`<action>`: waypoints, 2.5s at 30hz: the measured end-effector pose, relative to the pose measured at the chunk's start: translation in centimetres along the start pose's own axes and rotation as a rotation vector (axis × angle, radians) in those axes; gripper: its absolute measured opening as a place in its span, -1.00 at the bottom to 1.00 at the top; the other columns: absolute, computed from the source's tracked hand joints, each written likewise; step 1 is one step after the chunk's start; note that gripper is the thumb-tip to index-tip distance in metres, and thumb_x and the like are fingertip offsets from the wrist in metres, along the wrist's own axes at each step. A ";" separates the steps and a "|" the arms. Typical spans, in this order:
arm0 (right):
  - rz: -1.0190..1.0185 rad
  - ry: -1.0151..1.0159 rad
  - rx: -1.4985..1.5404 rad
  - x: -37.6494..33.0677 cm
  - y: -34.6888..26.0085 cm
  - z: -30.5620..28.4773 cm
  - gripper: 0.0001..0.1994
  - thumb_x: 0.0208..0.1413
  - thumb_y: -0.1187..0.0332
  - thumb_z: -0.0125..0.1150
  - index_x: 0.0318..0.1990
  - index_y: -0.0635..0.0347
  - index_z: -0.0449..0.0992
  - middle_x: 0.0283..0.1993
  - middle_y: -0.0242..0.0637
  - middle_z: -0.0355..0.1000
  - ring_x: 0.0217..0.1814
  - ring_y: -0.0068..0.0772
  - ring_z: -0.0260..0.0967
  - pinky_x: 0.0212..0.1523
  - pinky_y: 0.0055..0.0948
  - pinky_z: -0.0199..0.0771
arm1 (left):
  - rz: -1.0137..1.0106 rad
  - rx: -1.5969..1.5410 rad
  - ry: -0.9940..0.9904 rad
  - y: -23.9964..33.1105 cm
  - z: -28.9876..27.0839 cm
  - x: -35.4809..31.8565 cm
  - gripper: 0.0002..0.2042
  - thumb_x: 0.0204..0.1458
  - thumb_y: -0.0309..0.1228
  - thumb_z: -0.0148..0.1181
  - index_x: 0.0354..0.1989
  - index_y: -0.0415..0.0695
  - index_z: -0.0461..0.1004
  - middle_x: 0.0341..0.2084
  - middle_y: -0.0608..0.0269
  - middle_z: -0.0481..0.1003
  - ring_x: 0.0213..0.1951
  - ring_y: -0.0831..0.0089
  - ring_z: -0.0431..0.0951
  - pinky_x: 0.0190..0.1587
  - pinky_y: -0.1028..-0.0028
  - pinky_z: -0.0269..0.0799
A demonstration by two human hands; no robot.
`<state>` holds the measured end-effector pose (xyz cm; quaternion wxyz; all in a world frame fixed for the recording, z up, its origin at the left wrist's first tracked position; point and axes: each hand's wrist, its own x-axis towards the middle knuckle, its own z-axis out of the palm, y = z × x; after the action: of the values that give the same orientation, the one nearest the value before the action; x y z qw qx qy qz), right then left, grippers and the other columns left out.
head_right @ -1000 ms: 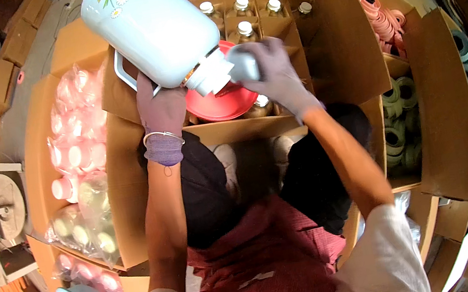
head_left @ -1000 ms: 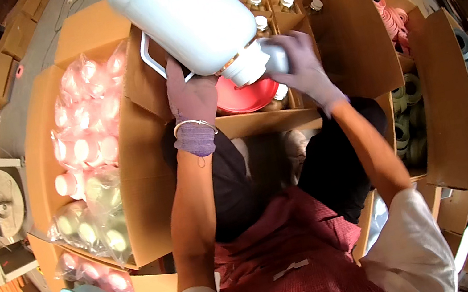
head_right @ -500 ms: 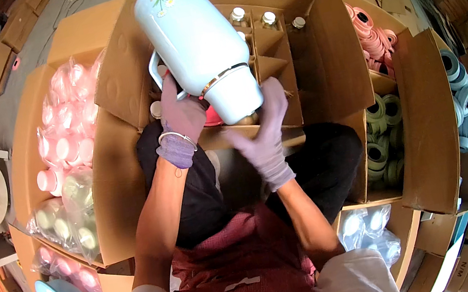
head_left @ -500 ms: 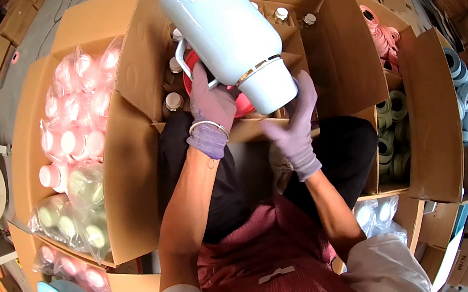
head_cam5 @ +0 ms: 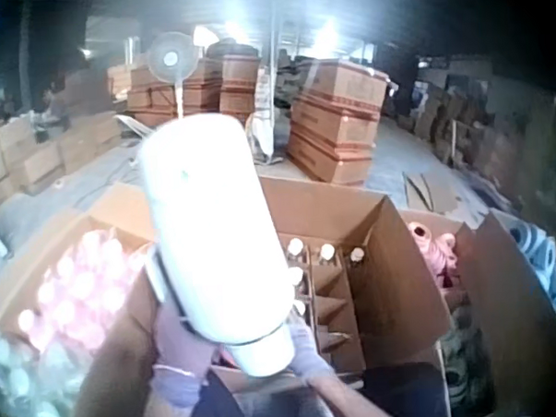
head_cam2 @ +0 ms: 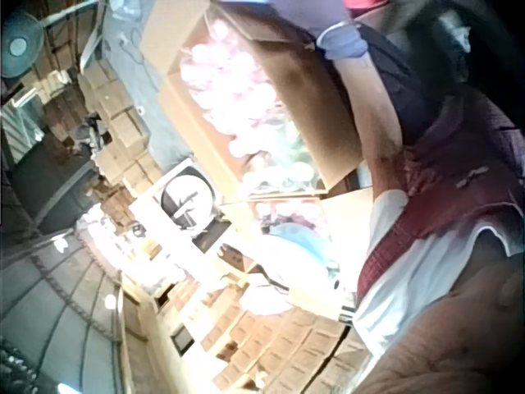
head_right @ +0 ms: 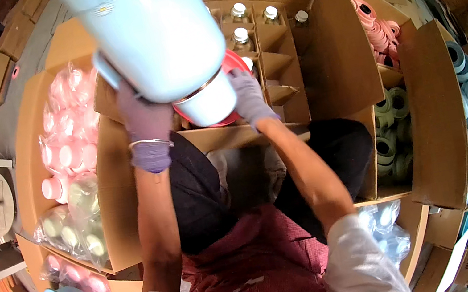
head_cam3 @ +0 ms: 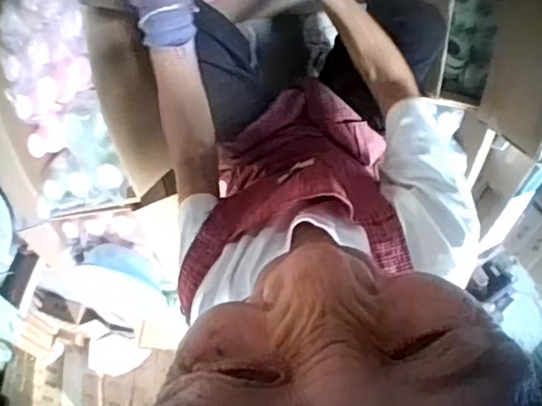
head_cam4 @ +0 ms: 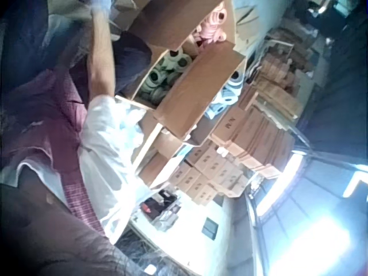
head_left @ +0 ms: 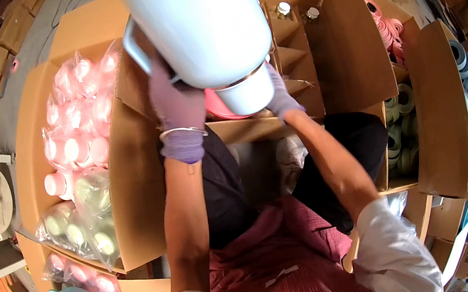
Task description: The person sits on the floor in a warehouse and assembles thermos flasks. They pick up a flask body, insert a metal liner, and secure the lid. They then place the assembled unit into a plastic bag and set it aside. This process is repeated for multiple units of different colors.
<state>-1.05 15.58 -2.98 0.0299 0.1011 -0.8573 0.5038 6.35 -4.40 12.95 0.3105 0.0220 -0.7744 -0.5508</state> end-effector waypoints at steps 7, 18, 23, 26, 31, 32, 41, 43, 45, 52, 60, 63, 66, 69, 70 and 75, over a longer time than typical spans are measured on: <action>0.086 -0.271 -0.436 1.8 -2.6 1.2 -0.65 0.19 0.15 0.08 -0.02 0.21 0.51 -0.15 -0.13 0.51 -0.10 -0.27 0.45 -0.09 -0.12 0.44 | 0.023 0.243 -0.100 3.9 -13.0 1.9 -0.71 0.21 -0.38 -0.04 -0.08 -0.33 0.50 -0.25 0.19 0.58 -0.23 0.43 0.56 -0.15 0.45 0.44; -1.241 -0.249 -0.541 -11.7 -23.4 -17.9 -0.87 -0.12 0.34 0.22 -0.42 -0.04 0.38 -0.12 -0.39 0.38 0.00 -0.33 0.38 0.23 0.17 0.24 | -0.525 -0.187 -0.539 1.1 -14.1 -5.8 -0.71 0.20 -0.30 -0.04 -0.20 -0.26 0.54 -0.37 0.31 0.55 -0.33 0.60 0.47 -0.24 0.54 0.38; -1.537 -0.306 -0.757 -12.7 -26.2 -19.7 -0.84 -0.07 0.25 0.13 -0.33 0.05 0.44 -0.12 -0.32 0.37 0.05 -0.20 0.36 0.25 0.18 0.26 | -0.586 -0.315 -0.780 0.1 -11.6 -4.3 -0.69 0.21 -0.26 -0.03 -0.09 -0.23 0.51 -0.26 0.28 0.54 -0.25 0.59 0.50 -0.16 0.53 0.42; -1.623 -0.302 -0.781 -12.6 -27.7 -20.8 -0.75 -0.06 0.23 0.10 -0.28 0.18 0.46 -0.14 -0.27 0.37 0.06 -0.18 0.35 0.29 0.14 0.25 | -0.745 -0.456 -0.823 -1.7 -10.2 -4.0 -0.70 0.20 -0.30 -0.01 -0.04 -0.23 0.49 -0.20 0.28 0.54 -0.18 0.57 0.52 -0.09 0.52 0.44; -1.808 -0.322 -0.699 -11.4 -26.8 -18.9 -0.76 -0.06 0.29 0.09 -0.27 0.24 0.46 -0.18 -0.22 0.37 0.02 -0.14 0.37 0.31 0.12 0.24 | -0.828 -0.455 -1.047 -2.8 -8.4 -3.0 -0.71 0.19 -0.34 0.04 0.00 -0.20 0.47 -0.16 0.33 0.52 -0.15 0.56 0.53 -0.06 0.51 0.46; -1.833 -0.395 -0.789 -11.3 -27.5 -19.5 -0.68 -0.07 0.29 0.10 -0.16 0.27 0.48 -0.09 -0.21 0.40 0.04 -0.12 0.39 0.26 0.05 0.34 | -0.845 -0.450 -1.076 -2.2 -8.5 -2.8 -0.71 0.20 -0.32 0.06 0.02 -0.19 0.46 -0.14 0.35 0.52 -0.14 0.57 0.52 -0.05 0.51 0.46; -1.795 -0.414 -0.804 -10.8 -27.3 -18.3 -0.76 -0.07 0.26 0.08 -0.26 0.17 0.46 -0.21 -0.24 0.38 -0.08 -0.19 0.39 0.25 -0.03 0.31 | -0.789 -0.439 -1.116 -1.0 -8.1 -4.1 -0.75 0.23 -0.30 0.04 -0.03 -0.16 0.48 -0.21 0.39 0.52 -0.20 0.63 0.49 -0.11 0.54 0.44; -1.739 -0.524 -0.697 -11.0 -26.8 -18.5 -0.86 -0.06 0.25 0.08 -0.35 0.05 0.43 -0.31 -0.36 0.33 -0.16 -0.24 0.37 0.12 -0.01 0.34 | -0.712 -0.261 -1.129 0.0 -8.5 -3.7 -0.70 0.22 -0.24 0.05 -0.05 -0.19 0.51 -0.21 0.32 0.55 -0.19 0.58 0.50 -0.10 0.49 0.46; -1.341 -0.529 -0.478 -12.1 -24.7 -17.8 -0.86 0.00 0.23 0.17 -0.42 0.03 0.39 -0.37 -0.31 0.30 -0.34 -0.30 0.39 -0.25 -0.17 0.41 | -0.694 -0.134 -1.053 1.2 -8.9 -3.9 -0.71 0.19 -0.24 0.07 -0.11 -0.21 0.53 -0.27 0.32 0.55 -0.25 0.58 0.48 -0.14 0.50 0.44; 0.607 -0.368 0.580 -16.0 -17.5 -14.6 -0.63 0.20 0.07 0.10 -0.37 0.25 0.50 -0.62 -0.37 0.40 -0.81 -0.58 0.19 -0.84 -0.55 0.19 | 0.086 0.077 -0.389 6.6 -12.8 -6.1 -0.87 0.03 -0.48 0.13 -0.31 -0.24 0.54 -0.37 0.26 0.58 -0.26 0.48 0.56 -0.10 0.45 0.47; 0.331 -0.209 0.653 -13.3 -17.2 -16.7 -0.75 0.23 0.20 0.10 -0.27 0.23 0.46 -0.48 -0.31 0.43 -0.56 -0.44 0.36 -0.45 -0.43 0.48 | -0.065 0.131 0.007 5.3 -15.1 -3.8 -0.87 0.05 -0.53 0.16 -0.25 -0.29 0.55 -0.28 0.16 0.59 -0.20 0.45 0.55 -0.01 0.43 0.42; -0.229 0.152 -0.020 -5.5 -9.1 -13.7 -0.69 0.10 0.21 0.10 -0.21 0.34 0.45 -0.34 -0.06 0.42 -0.27 -0.07 0.41 -0.15 -0.20 0.42 | 0.217 0.257 -0.139 5.2 -13.2 -3.3 -0.88 0.09 -0.48 0.15 -0.29 -0.29 0.54 -0.26 0.10 0.58 -0.14 0.38 0.54 0.01 0.41 0.43; -0.040 -0.320 -0.402 -0.4 -5.8 -7.5 -0.60 0.02 0.13 0.10 -0.12 0.27 0.54 -0.09 0.05 0.44 -0.03 0.02 0.43 0.05 -0.11 0.40 | 0.691 0.025 -0.636 10.3 -8.2 -1.7 -0.86 -0.10 -0.48 0.30 -0.39 -0.20 0.47 -0.32 0.11 0.58 -0.11 0.06 0.59 0.04 0.08 0.45; -0.108 -0.295 -0.525 1.5 -1.4 -2.3 -0.63 -0.02 0.10 0.20 -0.19 0.22 0.52 -0.13 0.02 0.44 -0.07 0.02 0.45 -0.04 -0.13 0.46 | 0.920 -0.029 -1.047 11.4 -3.6 -3.7 -0.77 -0.12 -0.38 0.35 -0.35 -0.16 0.45 -0.24 0.13 0.56 -0.07 0.03 0.57 0.06 -0.05 0.42; -0.179 -0.186 -0.471 0.9 -1.3 -2.5 -0.63 0.00 0.10 0.19 -0.19 0.22 0.51 -0.13 0.01 0.43 -0.05 0.02 0.43 -0.03 -0.14 0.45 | 0.936 -0.023 -1.079 11.2 -2.7 -5.3 -0.75 -0.12 -0.33 0.36 -0.33 -0.15 0.45 -0.20 0.16 0.55 -0.05 0.06 0.55 0.07 -0.03 0.42; -0.183 0.119 -0.052 -16.8 -8.7 -14.5 -0.74 0.14 0.23 0.13 -0.15 0.23 0.45 -0.05 -0.05 0.36 0.00 -0.01 0.36 0.07 -0.14 0.36 | 0.379 -0.039 -0.925 9.2 -5.9 -12.3 -0.61 0.20 -0.26 0.08 0.10 -0.22 0.26 0.07 0.03 0.37 0.18 0.19 0.34 0.22 0.17 0.26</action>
<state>16.41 26.46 9.05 0.1291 0.1479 -0.8541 0.4816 22.08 -1.06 16.50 0.0295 -0.3714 -0.8110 -0.4510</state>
